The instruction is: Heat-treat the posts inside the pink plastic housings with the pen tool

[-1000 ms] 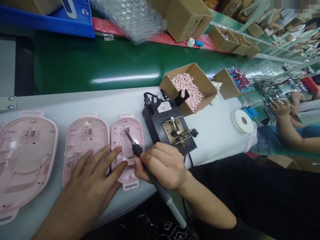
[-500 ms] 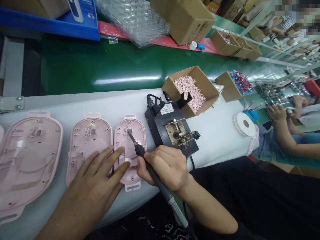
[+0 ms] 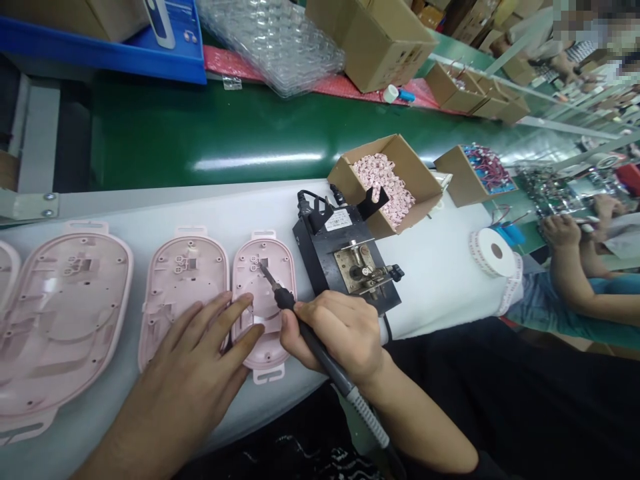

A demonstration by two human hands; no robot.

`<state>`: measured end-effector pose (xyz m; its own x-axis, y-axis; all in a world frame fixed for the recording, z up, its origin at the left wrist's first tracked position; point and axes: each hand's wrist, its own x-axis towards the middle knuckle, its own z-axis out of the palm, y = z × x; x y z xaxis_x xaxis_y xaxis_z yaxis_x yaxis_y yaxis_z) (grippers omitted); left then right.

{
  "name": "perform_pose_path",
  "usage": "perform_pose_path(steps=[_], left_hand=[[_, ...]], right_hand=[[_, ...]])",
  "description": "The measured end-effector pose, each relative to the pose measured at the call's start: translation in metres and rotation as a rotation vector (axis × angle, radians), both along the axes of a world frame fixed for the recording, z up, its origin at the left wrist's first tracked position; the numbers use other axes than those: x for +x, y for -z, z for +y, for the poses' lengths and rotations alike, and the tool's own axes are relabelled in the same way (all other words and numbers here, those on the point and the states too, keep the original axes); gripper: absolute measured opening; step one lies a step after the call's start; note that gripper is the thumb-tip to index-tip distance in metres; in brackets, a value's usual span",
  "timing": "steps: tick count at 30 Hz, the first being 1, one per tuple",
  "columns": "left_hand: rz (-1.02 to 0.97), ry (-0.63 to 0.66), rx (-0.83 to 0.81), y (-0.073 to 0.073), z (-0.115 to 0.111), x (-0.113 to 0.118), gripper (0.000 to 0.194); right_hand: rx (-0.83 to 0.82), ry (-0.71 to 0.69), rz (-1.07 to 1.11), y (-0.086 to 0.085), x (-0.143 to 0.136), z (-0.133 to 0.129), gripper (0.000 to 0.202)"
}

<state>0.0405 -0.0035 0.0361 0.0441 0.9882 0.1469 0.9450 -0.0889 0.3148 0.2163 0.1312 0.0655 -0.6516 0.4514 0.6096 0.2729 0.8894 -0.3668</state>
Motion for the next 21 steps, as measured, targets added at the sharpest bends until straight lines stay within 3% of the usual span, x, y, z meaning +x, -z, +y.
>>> perform_pose_path(steps=[21], left_hand=[[0.035,0.019,-0.011,-0.0044,0.0018,0.0003,0.034]], right_hand=[[-0.033,0.029,-0.011,0.001,0.0023,-0.0009,0.018]])
